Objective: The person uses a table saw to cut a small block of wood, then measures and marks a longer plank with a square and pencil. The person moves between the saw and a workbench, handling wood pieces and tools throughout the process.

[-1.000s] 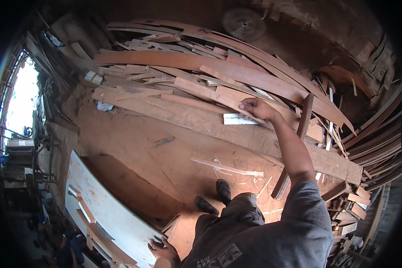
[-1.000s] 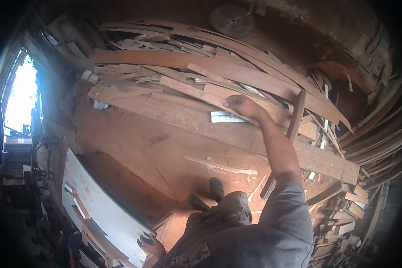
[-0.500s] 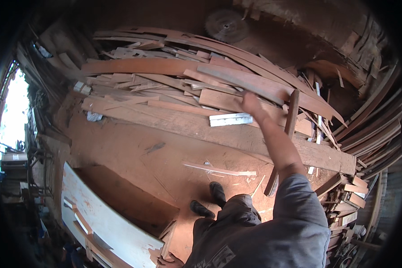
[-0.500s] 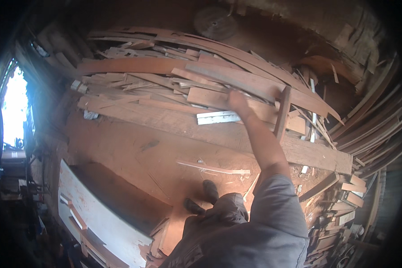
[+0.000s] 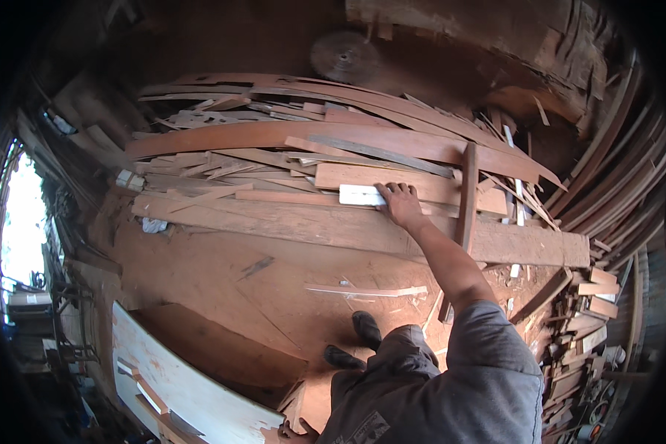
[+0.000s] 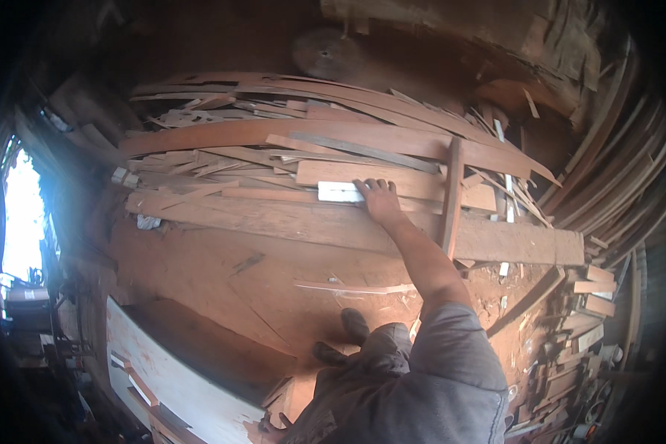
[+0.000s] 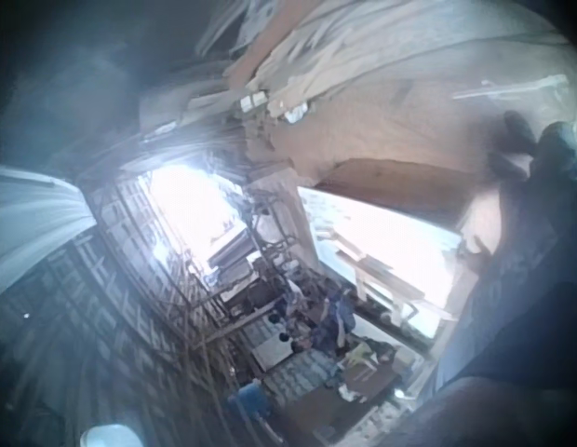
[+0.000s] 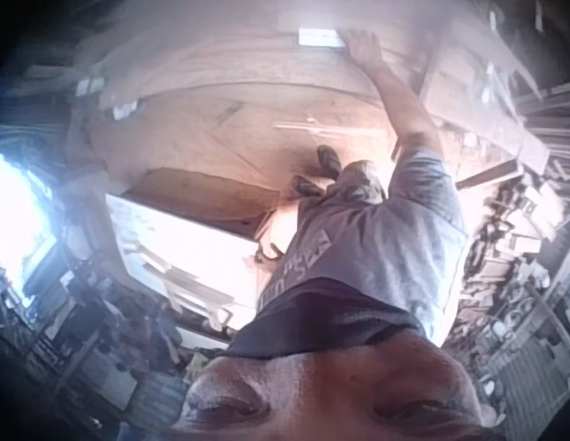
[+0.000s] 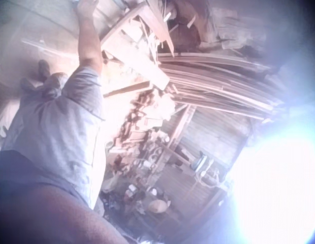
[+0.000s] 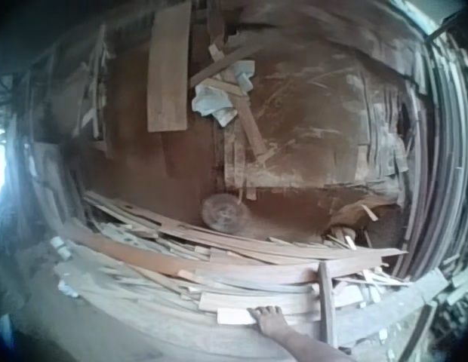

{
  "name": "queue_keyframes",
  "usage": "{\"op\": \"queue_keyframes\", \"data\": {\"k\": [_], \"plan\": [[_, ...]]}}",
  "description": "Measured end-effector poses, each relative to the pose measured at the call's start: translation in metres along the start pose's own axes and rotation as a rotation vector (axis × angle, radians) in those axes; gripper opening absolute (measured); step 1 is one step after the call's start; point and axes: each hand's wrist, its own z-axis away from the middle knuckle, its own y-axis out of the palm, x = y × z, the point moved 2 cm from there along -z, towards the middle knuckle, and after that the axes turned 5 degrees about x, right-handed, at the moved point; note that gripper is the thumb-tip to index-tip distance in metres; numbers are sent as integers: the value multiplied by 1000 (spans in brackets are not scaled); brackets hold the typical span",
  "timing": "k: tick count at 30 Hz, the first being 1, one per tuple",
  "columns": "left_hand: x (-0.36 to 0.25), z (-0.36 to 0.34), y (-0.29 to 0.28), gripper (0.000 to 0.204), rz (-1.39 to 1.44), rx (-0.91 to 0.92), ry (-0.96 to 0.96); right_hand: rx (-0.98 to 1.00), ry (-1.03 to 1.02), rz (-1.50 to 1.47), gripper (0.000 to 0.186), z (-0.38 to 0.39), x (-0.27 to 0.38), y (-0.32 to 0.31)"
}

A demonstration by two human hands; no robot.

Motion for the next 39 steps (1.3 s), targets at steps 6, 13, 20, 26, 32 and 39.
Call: {"op": "queue_keyframes", "data": {"k": [6,13,20,26,32,39], "plan": [[18,-21,52,54,110,288,382,255,126,-55,101,15,13,-16],[-68,-79,52,42,93,382,426,120,204,-73,84,126,13,-44],[-88,-119,79,39,204,643,430,-239,752,-355,95,250,-46,-46],[-114,-130,93,42,229,791,574,-290,766,-1293,121,287,-79,41],[-125,-148,111,48,105,1009,459,-297,730,-1037,114,285,-74,40],[-120,-159,133,45,57,1041,518,-281,744,-1013,112,269,-82,37]]}}
